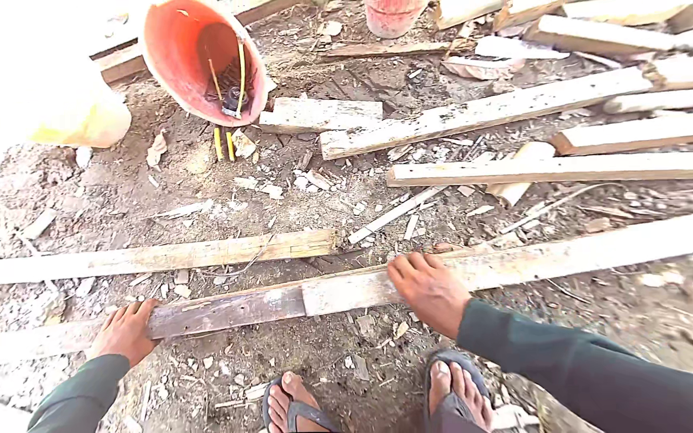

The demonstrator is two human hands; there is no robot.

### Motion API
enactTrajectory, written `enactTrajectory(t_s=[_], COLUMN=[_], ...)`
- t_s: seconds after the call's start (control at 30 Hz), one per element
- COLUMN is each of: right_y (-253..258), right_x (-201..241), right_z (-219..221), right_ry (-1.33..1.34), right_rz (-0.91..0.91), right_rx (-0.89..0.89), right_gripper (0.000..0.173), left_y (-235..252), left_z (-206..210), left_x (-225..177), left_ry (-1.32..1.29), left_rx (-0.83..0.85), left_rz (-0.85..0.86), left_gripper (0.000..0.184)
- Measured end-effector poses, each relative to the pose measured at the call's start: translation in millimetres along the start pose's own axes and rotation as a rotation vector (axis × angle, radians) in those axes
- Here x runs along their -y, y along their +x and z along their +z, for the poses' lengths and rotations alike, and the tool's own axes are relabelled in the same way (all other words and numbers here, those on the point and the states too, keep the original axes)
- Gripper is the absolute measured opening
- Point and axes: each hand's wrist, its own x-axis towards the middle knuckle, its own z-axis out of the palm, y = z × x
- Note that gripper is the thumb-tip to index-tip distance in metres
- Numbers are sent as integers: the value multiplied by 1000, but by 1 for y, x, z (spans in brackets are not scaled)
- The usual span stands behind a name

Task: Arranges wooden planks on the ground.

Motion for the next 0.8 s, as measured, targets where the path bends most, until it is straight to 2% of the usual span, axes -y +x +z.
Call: enactTrajectory(t_s=[0.03,0.13,0.2,0.3,0.43,0.53,0.63,0.67,0.8], right_y=[3,9,13,14,14,4,-22,-35,-80], right_x=[1,-3,-8,-8,-12,-16,-30,-36,-28], right_z=[0,4,7,6,0,-9,-12,-8,22], right_ry=[29,157,196,185,191,191,130,111,204], right_rz=[12,21,6,-8,-22,25,73,67,-1], right_rx=[32,141,149,176,187,145,37,56,418], right_gripper=[40,68,80,80,76,68,62,61,63], left_y=[0,-2,-3,-19,-43,-42,-38,-38,-39], left_z=[0,-6,-9,-28,-50,-50,-46,-47,-49], left_x=[1,2,0,-26,-103,-141,-148,-148,-147], left_ry=[8,-5,-23,-37,-108,-81,-54,-46,-40], left_rx=[0,7,9,36,-57,-55,-79,-74,-60], left_rz=[3,5,-13,33,301,344,301,295,322], left_gripper=[90,91,98,111,109,100,84,83,82])
